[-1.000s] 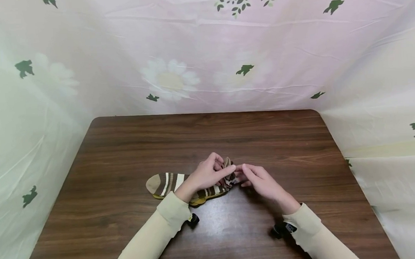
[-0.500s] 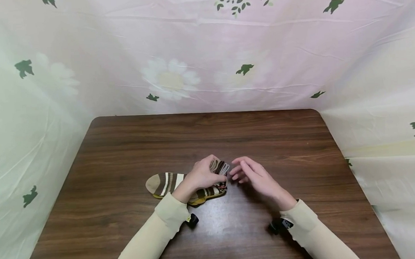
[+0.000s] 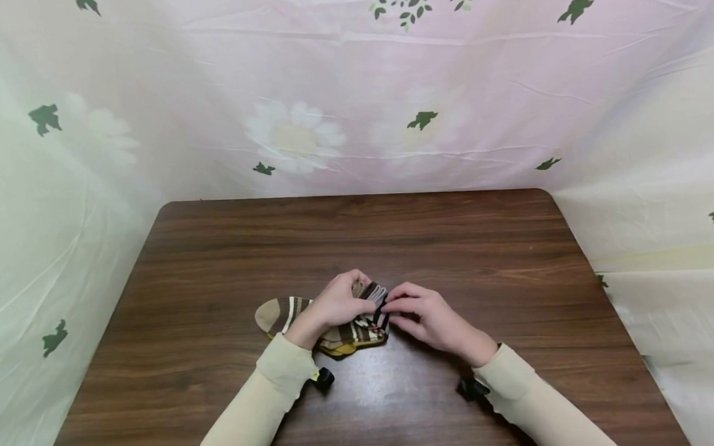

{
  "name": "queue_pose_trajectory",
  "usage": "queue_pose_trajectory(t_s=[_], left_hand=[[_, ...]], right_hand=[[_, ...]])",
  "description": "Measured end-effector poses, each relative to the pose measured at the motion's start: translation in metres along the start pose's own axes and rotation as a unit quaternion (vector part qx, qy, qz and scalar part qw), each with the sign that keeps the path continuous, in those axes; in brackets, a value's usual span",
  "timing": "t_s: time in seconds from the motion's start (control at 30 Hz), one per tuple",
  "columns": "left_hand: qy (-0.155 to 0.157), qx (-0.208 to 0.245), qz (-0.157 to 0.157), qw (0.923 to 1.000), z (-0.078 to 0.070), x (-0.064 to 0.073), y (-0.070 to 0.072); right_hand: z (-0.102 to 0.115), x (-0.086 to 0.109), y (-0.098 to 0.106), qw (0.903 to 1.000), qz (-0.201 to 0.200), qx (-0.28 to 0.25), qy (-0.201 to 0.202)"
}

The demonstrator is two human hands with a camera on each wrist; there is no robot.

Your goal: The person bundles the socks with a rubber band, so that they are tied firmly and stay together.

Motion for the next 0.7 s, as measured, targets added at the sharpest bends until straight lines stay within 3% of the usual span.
queue_pose_trajectory(t_s=[0.13, 0.27, 0.53, 0.7], left_hand=[[-0.032, 0.066, 0.001, 0.9973, 0.002, -0.0005, 0.0007], [-0.042, 0.113, 0.021, 0.9925, 0.0038, -0.0006, -0.001], [-0.042, 0.062, 0.026, 0.9968, 0.0015, -0.0001, -0.005], [-0.053, 0.073, 0.029, 0.9955, 0.0028, 0.0002, -0.0014]], right_hand=[[0.0036, -0.0029, -0.0017, 0.999, 0.01, 0.019, 0.04], [0.0055, -0.0059, -0.002, 0.9973, 0.021, 0.04, 0.058], [0.0044, -0.0084, -0.0043, 0.9929, 0.065, 0.084, 0.054], [0.0063, -0.0081, -0.0046, 0.989, 0.076, 0.09, 0.089]])
Point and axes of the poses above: each hand's wrist, its own x-axis away from the middle knuckle, its own y-axis out of the back of the hand, z = x × y, the point moved 3 cm from there along -x, towards the middle knuckle, and after that the axes turned 13 degrees about -x, right-handed, at the moved point
